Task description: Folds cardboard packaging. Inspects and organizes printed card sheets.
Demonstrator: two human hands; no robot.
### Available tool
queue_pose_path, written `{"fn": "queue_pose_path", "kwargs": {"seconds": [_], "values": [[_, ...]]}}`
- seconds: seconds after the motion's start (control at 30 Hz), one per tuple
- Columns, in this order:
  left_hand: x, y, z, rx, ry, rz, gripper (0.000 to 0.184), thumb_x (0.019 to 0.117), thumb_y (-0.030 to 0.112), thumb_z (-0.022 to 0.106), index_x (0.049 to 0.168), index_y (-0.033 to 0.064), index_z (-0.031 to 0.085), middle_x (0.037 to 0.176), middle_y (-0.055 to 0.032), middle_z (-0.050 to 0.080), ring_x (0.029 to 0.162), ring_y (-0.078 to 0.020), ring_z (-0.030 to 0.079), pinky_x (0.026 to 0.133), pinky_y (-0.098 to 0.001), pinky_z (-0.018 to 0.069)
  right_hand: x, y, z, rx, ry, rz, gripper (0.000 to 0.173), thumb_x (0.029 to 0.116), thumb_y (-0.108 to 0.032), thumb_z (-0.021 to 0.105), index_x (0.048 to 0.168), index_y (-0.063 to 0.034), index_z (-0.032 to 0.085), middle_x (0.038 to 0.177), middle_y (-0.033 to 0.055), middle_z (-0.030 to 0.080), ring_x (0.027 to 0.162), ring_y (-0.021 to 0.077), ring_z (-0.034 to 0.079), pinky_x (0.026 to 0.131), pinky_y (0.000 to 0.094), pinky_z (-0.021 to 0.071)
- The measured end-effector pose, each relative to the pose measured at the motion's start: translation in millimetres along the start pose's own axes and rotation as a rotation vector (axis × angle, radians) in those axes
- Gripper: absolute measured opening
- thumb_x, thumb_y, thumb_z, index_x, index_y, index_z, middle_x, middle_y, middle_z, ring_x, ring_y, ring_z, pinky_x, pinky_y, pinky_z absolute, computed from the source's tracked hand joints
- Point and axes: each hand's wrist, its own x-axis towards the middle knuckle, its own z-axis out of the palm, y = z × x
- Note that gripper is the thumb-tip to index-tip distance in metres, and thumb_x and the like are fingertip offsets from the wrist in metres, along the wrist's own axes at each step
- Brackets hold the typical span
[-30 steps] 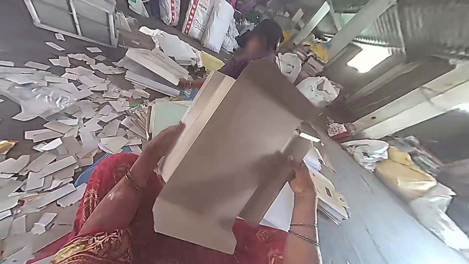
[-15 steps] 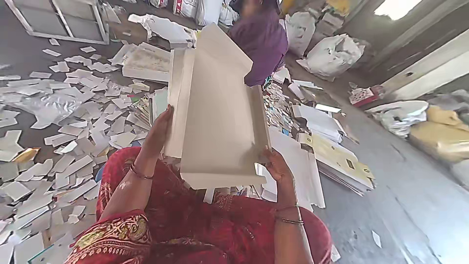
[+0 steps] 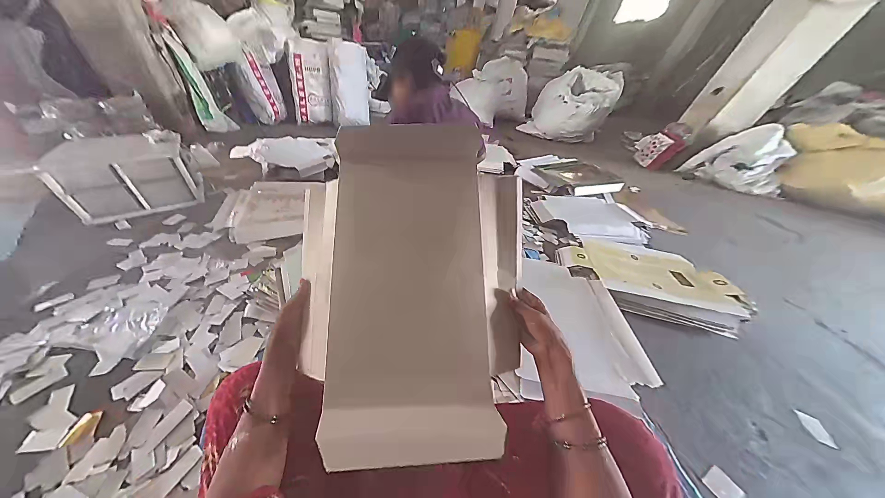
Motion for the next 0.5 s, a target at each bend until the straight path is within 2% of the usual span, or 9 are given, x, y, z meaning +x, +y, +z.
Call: {"fn": "queue_pose_path", "kwargs": {"seconds": [0.03, 0.1, 0.13, 0.2, 0.3, 0.33, 0.4, 0.43, 0.5], "values": [[0.5, -2.8, -0.3, 0.006, -0.012, 0.027, 0.048, 0.1122, 0.04, 0.029, 0.133, 0.0078, 0.058, 0.109, -0.0056, 0.073, 0.097, -0.0117, 0.072, 0.085, -0.0332, 0.0611, -4.5, -4.8, 1.0, 0.102, -0.045, -0.068, 0.016, 0.104, -0.011, 0.045, 0.109, -0.0123, 0.06, 0.09, -0.0048, 0.073, 0.082, 0.0051, 0.071, 0.076, 0.0248, 0.061], [-9.1, -5.2, 5.1, -0.028, -0.078, 0.07, 0.05, 0.1124, 0.038, 0.026, 0.135, 0.0073, 0.058, 0.115, -0.0075, 0.072, 0.103, -0.0133, 0.07, 0.091, -0.0351, 0.0597, -12.6, -10.0, 4.5, 0.309, -0.208, -0.186, 0.007, 0.0982, -0.024, 0.065, 0.104, -0.0198, 0.069, 0.091, -0.0044, 0.076, 0.082, 0.0054, 0.073, 0.077, 0.0253, 0.0618], [-14.9, -6.0, 10.2, -0.028, -0.097, 0.085, 0.05, 0.1127, 0.038, 0.024, 0.135, 0.0076, 0.058, 0.116, -0.0076, 0.072, 0.105, -0.013, 0.07, 0.092, -0.035, 0.0592, -16.6, -13.0, 7.4, 0.371, -0.284, -0.223, 0.011, 0.0948, -0.029, 0.071, 0.103, -0.022, 0.071, 0.092, -0.0041, 0.077, 0.083, 0.0056, 0.073, 0.078, 0.0258, 0.0622], [-20.4, -12.6, 12.7, 0.018, -0.144, 0.094, 0.051, 0.1127, 0.038, 0.024, 0.14, 0.0084, 0.055, 0.125, -0.0069, 0.069, 0.113, -0.0125, 0.067, 0.099, -0.0351, 0.056, -21.5, -16.7, 10.0, 0.446, -0.386, -0.283, 0.014, 0.0928, -0.032, 0.073, 0.104, -0.0236, 0.074, 0.095, -0.0042, 0.077, 0.086, 0.0051, 0.073, 0.081, 0.0259, 0.0618], [8.9, -31.3, 6.8, 0.067, -0.141, -0.038, 0.045, 0.1111, 0.038, 0.029, 0.133, 0.0101, 0.057, 0.114, -0.0042, 0.072, 0.104, -0.0123, 0.069, 0.09, -0.0364, 0.0593, -23.5, -22.0, 7.6, 0.454, -0.384, -0.305, 0.017, 0.0902, -0.033, 0.077, 0.104, -0.0225, 0.073, 0.093, -0.0043, 0.077, 0.085, 0.0045, 0.073, 0.08, 0.0252, 0.0616], [19.1, -33.2, 6.4, 0.114, -0.134, -0.067, 0.044, 0.1103, 0.038, 0.032, 0.135, 0.0092, 0.055, 0.116, -0.0054, 0.07, 0.105, -0.0131, 0.068, 0.09, -0.0372, 0.0583, -23.8, -22.7, 4.8, 0.434, -0.386, -0.312, 0.019, 0.0909, -0.033, 0.076, 0.106, -0.0223, 0.073, 0.094, -0.0048, 0.076, 0.085, 0.004, 0.072, 0.081, 0.0248, 0.0609], [34.7, -26.5, 10.7, 0.271, -0.087, 0.002, 0.052, 0.1067, 0.036, 0.045, 0.149, 0.0047, 0.044, 0.139, -0.0108, 0.058, 0.124, -0.0149, 0.058, 0.104, -0.0375, 0.05, -25.4, -26.7, -0.4, 0.374, -0.394, -0.33, 0.022, 0.0918, -0.034, 0.075, 0.11, -0.0235, 0.071, 0.097, -0.0069, 0.076, 0.087, 0.0028, 0.072, 0.082, 0.0238, 0.0607], [42.1, -17.1, 15.2, 0.356, -0.064, 0.079, 0.063, 0.1043, 0.036, 0.052, 0.155, 0.0019, 0.035, 0.152, -0.016, 0.047, 0.137, -0.0192, 0.048, 0.113, -0.0394, 0.0424, -26.9, -29.3, -2.3, 0.348, -0.394, -0.333, 0.022, 0.0914, -0.034, 0.076, 0.111, -0.0242, 0.071, 0.096, -0.0079, 0.076, 0.086, 0.0021, 0.072, 0.081, 0.0232, 0.0606], [60.2, 12.4, 29.4, 0.495, 0.037, 0.3, 0.083, 0.0955, 0.035, 0.068, 0.158, -0.0004, 0.026, 0.158, -0.0249, 0.036, 0.144, -0.0304, 0.04, 0.117, -0.0471, 0.0382, -30.2, -34.9, -4.9, 0.29, -0.41, -0.349, 0.022, 0.092, -0.035, 0.075, 0.112, -0.0259, 0.071, 0.098, -0.0097, 0.076, 0.087, 0.0007, 0.071, 0.081, 0.0225, 0.0604]]}}
